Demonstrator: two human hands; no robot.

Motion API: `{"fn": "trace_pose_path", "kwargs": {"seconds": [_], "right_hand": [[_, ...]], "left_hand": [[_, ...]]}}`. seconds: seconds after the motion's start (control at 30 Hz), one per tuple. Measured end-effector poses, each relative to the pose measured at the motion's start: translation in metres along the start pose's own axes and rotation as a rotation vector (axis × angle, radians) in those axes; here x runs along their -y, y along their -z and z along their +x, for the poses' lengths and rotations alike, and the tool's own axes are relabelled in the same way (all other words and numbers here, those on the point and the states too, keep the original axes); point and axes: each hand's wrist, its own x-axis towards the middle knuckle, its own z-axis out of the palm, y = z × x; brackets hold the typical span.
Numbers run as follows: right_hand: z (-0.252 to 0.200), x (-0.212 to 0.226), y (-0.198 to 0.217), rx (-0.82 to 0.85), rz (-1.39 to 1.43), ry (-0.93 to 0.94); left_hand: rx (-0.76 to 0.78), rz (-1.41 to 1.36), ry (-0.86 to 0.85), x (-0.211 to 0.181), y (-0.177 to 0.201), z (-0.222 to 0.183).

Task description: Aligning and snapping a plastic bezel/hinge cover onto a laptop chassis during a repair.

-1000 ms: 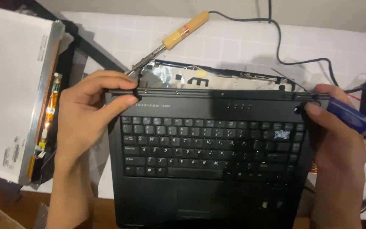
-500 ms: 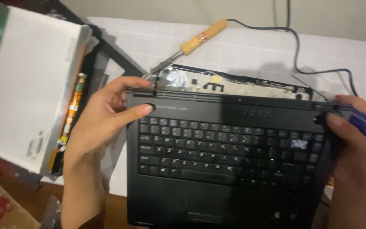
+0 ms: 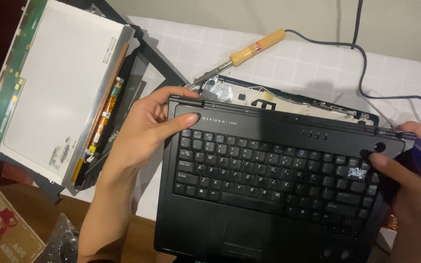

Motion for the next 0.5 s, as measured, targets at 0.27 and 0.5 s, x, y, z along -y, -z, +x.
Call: {"fn": "trace_pose_path", "kwargs": {"seconds": [0.27,0.5], "right_hand": [[0.005,-0.012,0.002,-0.026,0.105,-0.034],[0.011,-0.028,0.011,-0.061,-0.017,-0.126]], "left_hand": [[0.171,-0.024,-0.134,0.002,0.009,0.004],[0.245,-0.101,-0.01,-0.004,0.022,0.0]]}}
